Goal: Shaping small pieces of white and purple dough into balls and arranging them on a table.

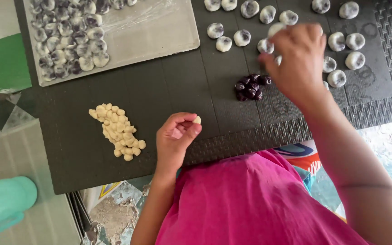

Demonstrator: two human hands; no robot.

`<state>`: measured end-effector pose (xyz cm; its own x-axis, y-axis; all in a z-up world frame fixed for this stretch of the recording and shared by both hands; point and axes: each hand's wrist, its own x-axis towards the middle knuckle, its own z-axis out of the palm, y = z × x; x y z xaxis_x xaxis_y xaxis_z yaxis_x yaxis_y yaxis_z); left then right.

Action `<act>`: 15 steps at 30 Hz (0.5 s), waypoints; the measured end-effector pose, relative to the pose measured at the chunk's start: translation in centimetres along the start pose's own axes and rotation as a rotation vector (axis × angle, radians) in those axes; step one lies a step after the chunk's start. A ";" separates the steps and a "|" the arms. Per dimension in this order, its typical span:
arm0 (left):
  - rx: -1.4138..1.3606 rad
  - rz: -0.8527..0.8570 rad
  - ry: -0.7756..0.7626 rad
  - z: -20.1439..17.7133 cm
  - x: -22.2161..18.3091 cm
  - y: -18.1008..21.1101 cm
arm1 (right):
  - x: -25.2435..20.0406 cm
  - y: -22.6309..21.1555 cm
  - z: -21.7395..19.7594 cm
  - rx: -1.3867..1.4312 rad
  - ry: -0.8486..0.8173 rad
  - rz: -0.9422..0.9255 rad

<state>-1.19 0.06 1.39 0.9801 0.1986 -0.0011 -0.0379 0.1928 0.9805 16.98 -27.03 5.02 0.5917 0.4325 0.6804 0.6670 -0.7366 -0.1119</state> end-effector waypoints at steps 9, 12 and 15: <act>0.391 0.324 0.010 2.6 0.8 -2.3 | -5.8 -11.6 2.8 0.538 -0.110 0.143; 0.906 0.577 -0.081 1.6 0.4 -2.1 | -8.0 -11.6 2.8 0.376 -0.117 0.039; 1.275 0.514 -0.323 0.8 -0.6 -2.3 | -9.3 -11.9 0.7 0.201 -0.187 -0.053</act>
<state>-1.50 -1.25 -0.67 0.9185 -0.2793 0.2798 -0.3700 -0.8565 0.3598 3.89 -21.94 -0.48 0.6143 0.5700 0.5457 0.7647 -0.6006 -0.2335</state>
